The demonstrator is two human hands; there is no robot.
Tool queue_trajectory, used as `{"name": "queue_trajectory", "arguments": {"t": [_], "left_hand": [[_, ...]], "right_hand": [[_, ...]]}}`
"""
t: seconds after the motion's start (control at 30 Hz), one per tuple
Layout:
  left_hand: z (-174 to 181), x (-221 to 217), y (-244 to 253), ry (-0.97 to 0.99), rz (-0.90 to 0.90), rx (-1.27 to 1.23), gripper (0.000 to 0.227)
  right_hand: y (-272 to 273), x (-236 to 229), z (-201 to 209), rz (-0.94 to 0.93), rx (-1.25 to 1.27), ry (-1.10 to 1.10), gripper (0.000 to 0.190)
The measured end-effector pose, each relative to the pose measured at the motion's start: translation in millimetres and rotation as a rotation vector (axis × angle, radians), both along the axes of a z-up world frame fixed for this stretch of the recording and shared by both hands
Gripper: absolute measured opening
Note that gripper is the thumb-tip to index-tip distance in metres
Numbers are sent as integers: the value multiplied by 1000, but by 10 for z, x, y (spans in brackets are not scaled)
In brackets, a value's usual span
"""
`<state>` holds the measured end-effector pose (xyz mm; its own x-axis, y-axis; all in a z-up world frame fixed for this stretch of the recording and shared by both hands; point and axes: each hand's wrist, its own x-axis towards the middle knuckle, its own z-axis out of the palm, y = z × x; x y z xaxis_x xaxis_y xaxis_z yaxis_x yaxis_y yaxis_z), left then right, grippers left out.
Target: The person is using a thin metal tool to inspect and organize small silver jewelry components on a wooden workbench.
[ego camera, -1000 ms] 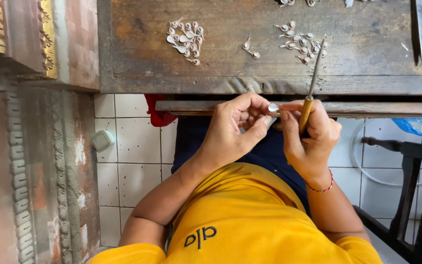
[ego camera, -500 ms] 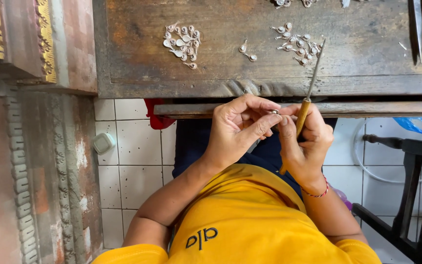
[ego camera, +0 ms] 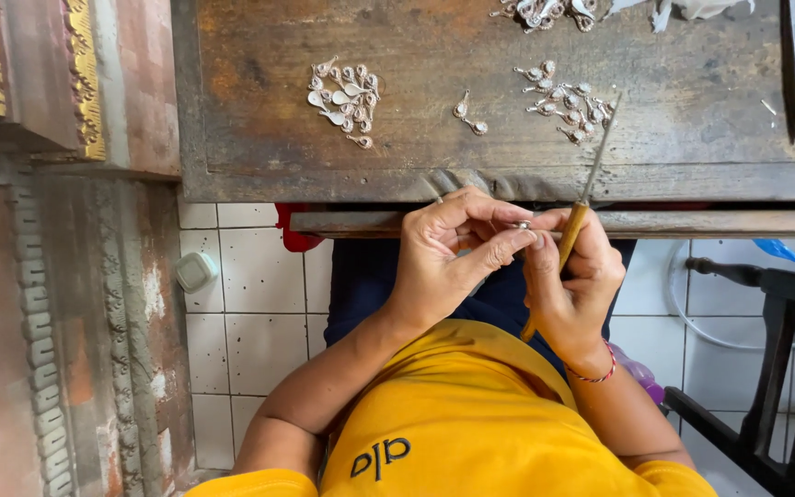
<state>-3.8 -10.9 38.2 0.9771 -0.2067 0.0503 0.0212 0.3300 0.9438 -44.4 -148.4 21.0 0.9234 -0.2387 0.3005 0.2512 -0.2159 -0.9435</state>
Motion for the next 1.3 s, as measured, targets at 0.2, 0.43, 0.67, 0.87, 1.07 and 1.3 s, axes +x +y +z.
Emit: {"name": "queue_trajectory", "arguments": {"t": [0.2, 0.43, 0.67, 0.87, 1.07, 1.3], "left_hand": [[-50, -57, 10, -49, 86, 9, 17], [-46, -165, 88, 2, 40, -67, 20], [-51, -154, 196, 23, 82, -66, 15], [28, -154, 280, -119, 133, 125, 15], [99, -158, 274, -208, 197, 251, 10], [1, -146, 238, -247, 190, 352, 7]], "right_hand": [[-14, -29, -306, -332, -611, -357, 9], [64, -155, -510, -403, -748, -452, 10], [118, -95, -88, -126, -491, -331, 11], [61, 18, 44, -30, -344, -189, 10], [123, 47, 106, -2, -359, -130, 2], [95, 43, -24, 28, -248, -24, 5]]}}
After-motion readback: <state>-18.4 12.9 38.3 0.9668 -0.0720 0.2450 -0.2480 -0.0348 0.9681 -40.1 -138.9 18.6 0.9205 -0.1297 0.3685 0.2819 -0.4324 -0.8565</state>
